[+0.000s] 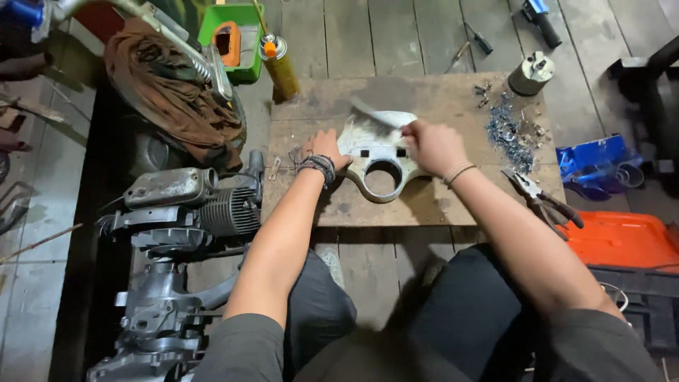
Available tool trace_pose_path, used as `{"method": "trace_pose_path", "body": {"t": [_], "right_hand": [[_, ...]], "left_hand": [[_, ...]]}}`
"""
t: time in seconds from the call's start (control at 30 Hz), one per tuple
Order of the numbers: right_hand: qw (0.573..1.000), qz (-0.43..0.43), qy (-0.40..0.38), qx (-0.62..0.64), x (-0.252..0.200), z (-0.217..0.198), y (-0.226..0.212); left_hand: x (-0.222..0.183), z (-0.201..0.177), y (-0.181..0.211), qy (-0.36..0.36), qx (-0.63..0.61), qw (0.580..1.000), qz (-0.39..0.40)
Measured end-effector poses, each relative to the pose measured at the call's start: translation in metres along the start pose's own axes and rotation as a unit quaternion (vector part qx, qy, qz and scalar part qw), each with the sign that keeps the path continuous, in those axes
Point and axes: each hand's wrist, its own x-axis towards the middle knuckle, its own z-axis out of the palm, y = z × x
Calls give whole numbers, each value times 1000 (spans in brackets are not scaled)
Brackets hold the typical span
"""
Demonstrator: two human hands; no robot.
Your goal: Repairing a motorcycle component using a blowtorch and wire brush
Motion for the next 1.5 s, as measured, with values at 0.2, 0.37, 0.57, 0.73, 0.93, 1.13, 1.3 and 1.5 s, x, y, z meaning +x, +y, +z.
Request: {"method": "trace_pose_path", "body": {"t": [0.2, 0.37, 0.57, 0.73, 0.93, 1.13, 1.3, 1.5], "right_hand": [[994, 101, 21, -33, 47, 31, 73], [988, 120, 30, 88, 50, 53, 124], [995, 52, 21, 85, 41, 63, 118], [994, 89, -46, 52, 49, 75, 134], [989, 85, -87, 82, 30, 23, 108], [995, -22, -87, 51, 43, 45, 131], [997, 6, 78, 20, 41, 38, 148], [950, -202, 236, -44, 51, 33, 45]], "left_hand": [[-3, 7, 0, -8, -16, 999, 32], [-40, -55, 14, 77, -186, 979, 8], [51, -41, -28, 289, -295, 904, -111], [108, -52, -65, 398, -256, 868, -150], [177, -53, -100, 424, -280, 845, -166], [169, -72, -85, 403, -352, 835, -130], [157, -78, -102, 518, -317, 792, -51], [40, -154, -111, 610, -334, 716, -56]]}}
